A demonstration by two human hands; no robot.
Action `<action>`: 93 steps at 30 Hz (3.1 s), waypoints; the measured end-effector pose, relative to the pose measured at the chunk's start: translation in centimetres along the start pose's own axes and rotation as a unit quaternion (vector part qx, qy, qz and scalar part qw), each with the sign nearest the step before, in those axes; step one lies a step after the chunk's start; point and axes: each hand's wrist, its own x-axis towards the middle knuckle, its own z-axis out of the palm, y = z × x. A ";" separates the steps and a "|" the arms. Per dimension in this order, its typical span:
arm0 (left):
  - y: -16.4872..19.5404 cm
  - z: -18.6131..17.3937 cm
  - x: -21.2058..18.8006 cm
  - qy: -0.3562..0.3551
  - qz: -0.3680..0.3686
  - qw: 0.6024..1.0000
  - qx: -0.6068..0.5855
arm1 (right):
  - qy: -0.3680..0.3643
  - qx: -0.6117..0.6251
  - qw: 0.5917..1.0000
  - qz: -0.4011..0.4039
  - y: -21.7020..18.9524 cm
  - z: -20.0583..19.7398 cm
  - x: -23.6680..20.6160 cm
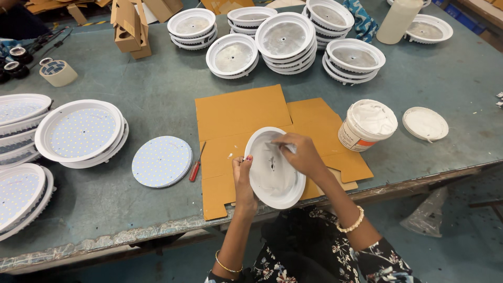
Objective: The person scoops white compound from a tub and spreads it inside white circular housings using a small metal spatula. They then apply the compound to the back of circular LED panels and place them into the housings. The person repeats this process for several units, stacking finished assemblies on the table.
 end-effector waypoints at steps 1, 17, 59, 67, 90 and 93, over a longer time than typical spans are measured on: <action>0.0 0.0 0.0 -0.002 0.003 1.000 -0.007 | -0.005 -0.012 1.000 0.001 0.0 0.1 -0.2; -0.4 0.2 -0.5 -0.006 0.021 0.999 -0.036 | 0.012 -0.052 0.989 0.141 -0.3 -0.4 -8.4; -1.1 0.4 -0.5 0.008 0.027 0.998 -0.057 | 0.025 -0.131 0.991 0.018 0.5 0.2 -5.1; 0.8 -1.5 2.5 0.010 -0.032 0.999 0.030 | -0.041 0.065 0.969 0.237 2.2 -1.7 -8.7; 14.7 -13.6 11.1 0.177 -0.097 0.595 0.778 | -0.181 -0.262 0.930 0.184 12.4 -24.0 4.5; 15.2 -13.4 11.1 0.199 -0.095 0.580 0.784 | -0.179 -0.254 0.927 0.211 11.8 -23.9 4.2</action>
